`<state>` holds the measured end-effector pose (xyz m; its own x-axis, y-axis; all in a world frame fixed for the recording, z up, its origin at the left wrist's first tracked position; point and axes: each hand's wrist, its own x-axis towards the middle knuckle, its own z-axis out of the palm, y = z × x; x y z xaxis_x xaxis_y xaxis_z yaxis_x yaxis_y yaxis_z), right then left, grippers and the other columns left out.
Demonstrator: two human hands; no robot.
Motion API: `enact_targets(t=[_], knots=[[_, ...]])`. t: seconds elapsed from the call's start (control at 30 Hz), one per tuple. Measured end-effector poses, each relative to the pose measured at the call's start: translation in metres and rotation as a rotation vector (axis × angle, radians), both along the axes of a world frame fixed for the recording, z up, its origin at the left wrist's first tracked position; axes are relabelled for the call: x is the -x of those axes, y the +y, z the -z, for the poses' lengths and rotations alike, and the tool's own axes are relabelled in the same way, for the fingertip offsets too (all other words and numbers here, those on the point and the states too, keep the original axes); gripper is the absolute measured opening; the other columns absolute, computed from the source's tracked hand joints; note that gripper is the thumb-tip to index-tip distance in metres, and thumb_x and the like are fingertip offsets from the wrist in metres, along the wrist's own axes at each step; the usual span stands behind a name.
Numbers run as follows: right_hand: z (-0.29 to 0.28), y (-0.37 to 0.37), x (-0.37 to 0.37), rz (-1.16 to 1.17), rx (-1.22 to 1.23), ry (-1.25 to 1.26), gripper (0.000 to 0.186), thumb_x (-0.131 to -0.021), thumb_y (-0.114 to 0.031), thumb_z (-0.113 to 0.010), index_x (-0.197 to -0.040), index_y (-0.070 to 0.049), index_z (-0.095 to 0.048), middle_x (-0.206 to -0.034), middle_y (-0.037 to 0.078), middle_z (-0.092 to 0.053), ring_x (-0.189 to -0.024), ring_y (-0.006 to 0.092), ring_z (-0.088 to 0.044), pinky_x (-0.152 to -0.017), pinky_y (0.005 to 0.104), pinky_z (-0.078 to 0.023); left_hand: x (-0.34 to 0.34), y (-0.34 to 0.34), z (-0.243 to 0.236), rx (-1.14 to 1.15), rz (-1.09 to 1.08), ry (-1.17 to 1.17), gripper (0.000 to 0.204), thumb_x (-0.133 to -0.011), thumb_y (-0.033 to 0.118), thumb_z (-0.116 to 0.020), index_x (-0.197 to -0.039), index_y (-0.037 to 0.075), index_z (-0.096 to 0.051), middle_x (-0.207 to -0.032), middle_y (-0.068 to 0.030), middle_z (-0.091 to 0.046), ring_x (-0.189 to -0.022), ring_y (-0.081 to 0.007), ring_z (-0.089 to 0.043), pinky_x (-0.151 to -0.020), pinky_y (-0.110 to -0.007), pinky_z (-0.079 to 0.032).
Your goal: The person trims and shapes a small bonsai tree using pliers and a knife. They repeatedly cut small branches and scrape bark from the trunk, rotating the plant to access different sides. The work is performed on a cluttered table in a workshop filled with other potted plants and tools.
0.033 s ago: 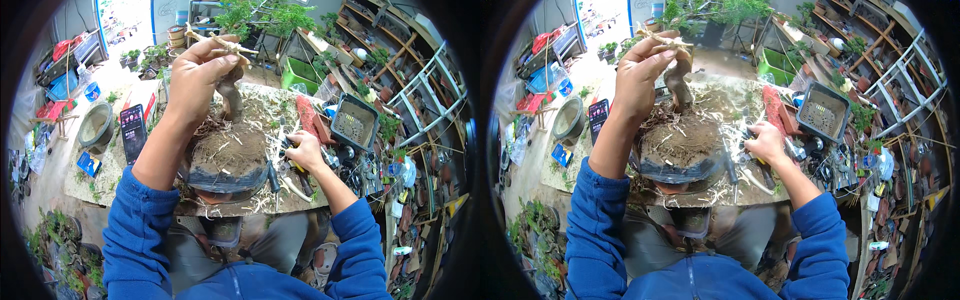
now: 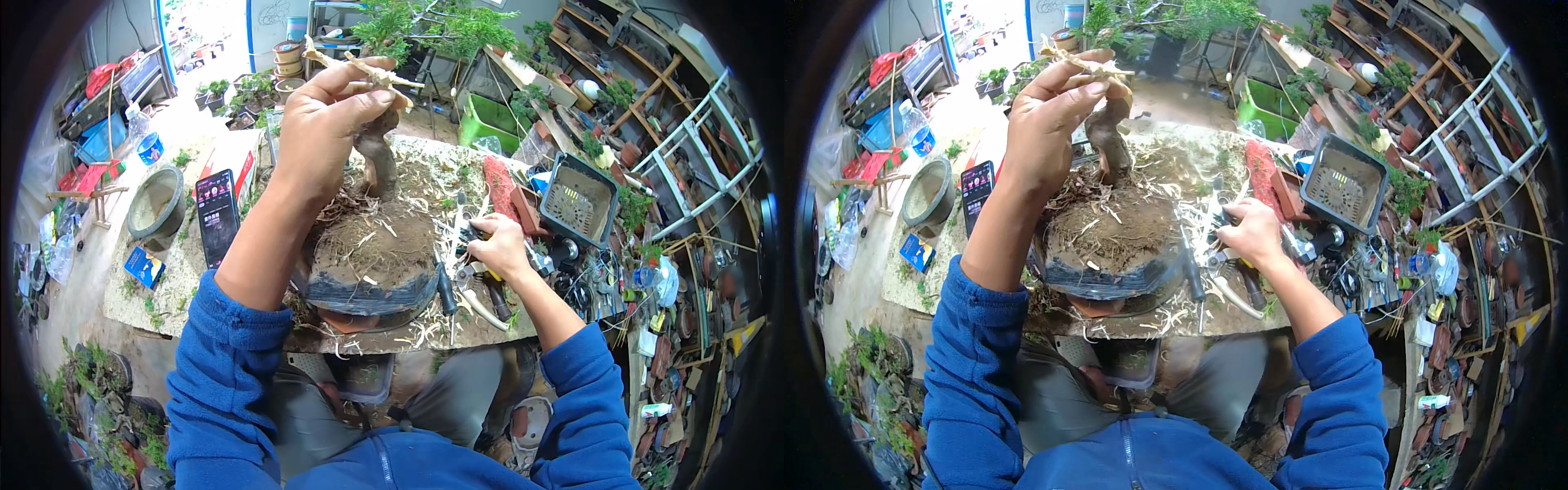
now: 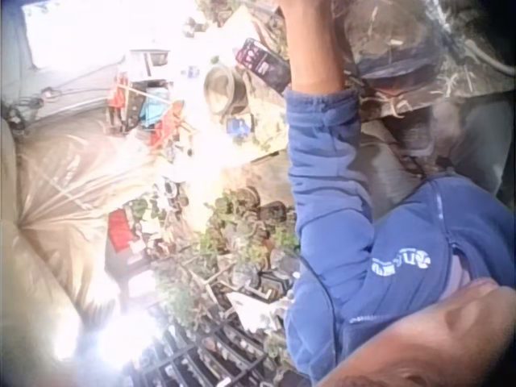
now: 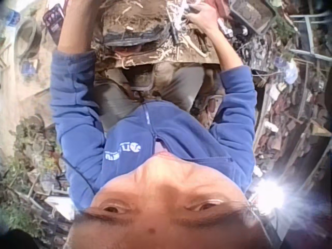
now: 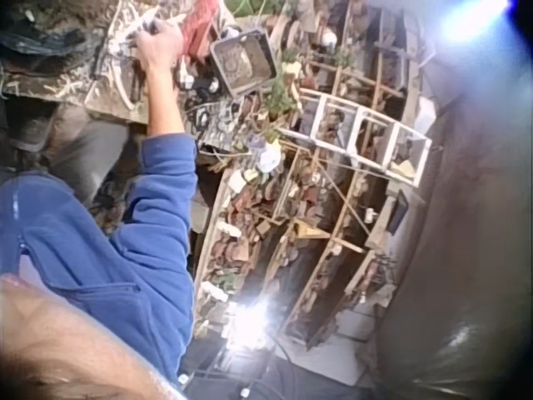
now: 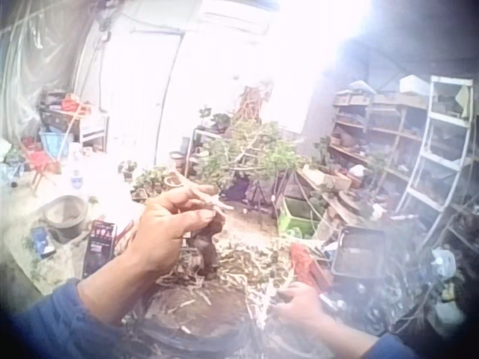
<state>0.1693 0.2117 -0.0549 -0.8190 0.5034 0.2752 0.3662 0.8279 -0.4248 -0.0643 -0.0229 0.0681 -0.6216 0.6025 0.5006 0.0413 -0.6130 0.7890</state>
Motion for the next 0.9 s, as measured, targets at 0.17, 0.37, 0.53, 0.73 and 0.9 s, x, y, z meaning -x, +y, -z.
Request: enact_targets(t=[0.17, 0.37, 0.53, 0.73, 0.9], knots=[[-0.071, 0.022, 0.013, 0.211, 1.633, 0.663, 0.024, -0.089, -0.019, -0.060, -0.101, -0.001, -0.070, -0.097, 0.014, -0.073, -0.085, 0.0249, -0.071, -0.086, 0.0445, -0.057, -0.001, 0.003, 0.002, -0.032, 0.060, 0.031, 0.042, -0.092, 0.004, -0.070, -0.134, -0.002, -0.066, -0.102, -0.0110, -0.077, -0.091, -0.0134, -0.071, -0.086, -0.026, -0.056], [-0.184, -0.041, 0.020, -0.365, 1.122, -0.061, 0.049, -0.091, -0.020, -0.072, -0.135, 0.002, -0.063, -0.113, 0.012, -0.072, -0.095, 0.0185, -0.068, -0.082, 0.0345, -0.057, -0.006, 0.000, 0.000, 0.007, 0.043, 0.098, 0.054, -0.088, 0.013, -0.080, -0.138, -0.002, -0.064, -0.105, -0.0073, -0.073, -0.099, -0.0124, -0.069, -0.090, -0.026, -0.055], [-0.243, -0.091, 0.052, -0.511, 0.483, -0.162, 0.045, -0.087, -0.013, -0.075, -0.130, 0.002, -0.071, -0.107, 0.007, -0.075, -0.090, 0.0103, -0.065, -0.082, 0.0273, -0.051, -0.011, 0.001, -0.003, 0.038, -0.015, 0.162, 0.062, -0.085, 0.023, -0.087, -0.136, -0.003, -0.062, -0.104, -0.0087, -0.073, -0.097, -0.0151, -0.069, -0.086, -0.029, -0.055], [-0.259, -0.095, 0.070, -0.474, 0.502, -0.209, 0.043, -0.085, -0.011, -0.074, -0.123, 0.009, -0.071, -0.102, 0.013, -0.077, -0.085, 0.0122, -0.068, -0.074, 0.0261, -0.054, -0.008, 0.007, -0.002, 0.103, -0.095, 0.173, 0.058, -0.088, 0.025, -0.087, -0.135, -0.001, -0.063, -0.111, -0.0123, -0.075, -0.100, -0.0152, -0.071, -0.089, -0.027, -0.058], [-0.262, -0.098, 0.073, -0.419, 0.434, -0.196, 0.040, -0.083, -0.009, -0.071, -0.118, 0.010, -0.073, -0.098, 0.014, -0.077, -0.080, 0.0133, -0.070, -0.069, 0.0264, -0.054, -0.008, 0.008, -0.002, 0.111, -0.111, 0.176, 0.057, -0.089, 0.027, -0.087, -0.133, -0.002, -0.064, -0.110, -0.0137, -0.075, -0.097, -0.0146, -0.072, -0.087, -0.027, -0.060]])
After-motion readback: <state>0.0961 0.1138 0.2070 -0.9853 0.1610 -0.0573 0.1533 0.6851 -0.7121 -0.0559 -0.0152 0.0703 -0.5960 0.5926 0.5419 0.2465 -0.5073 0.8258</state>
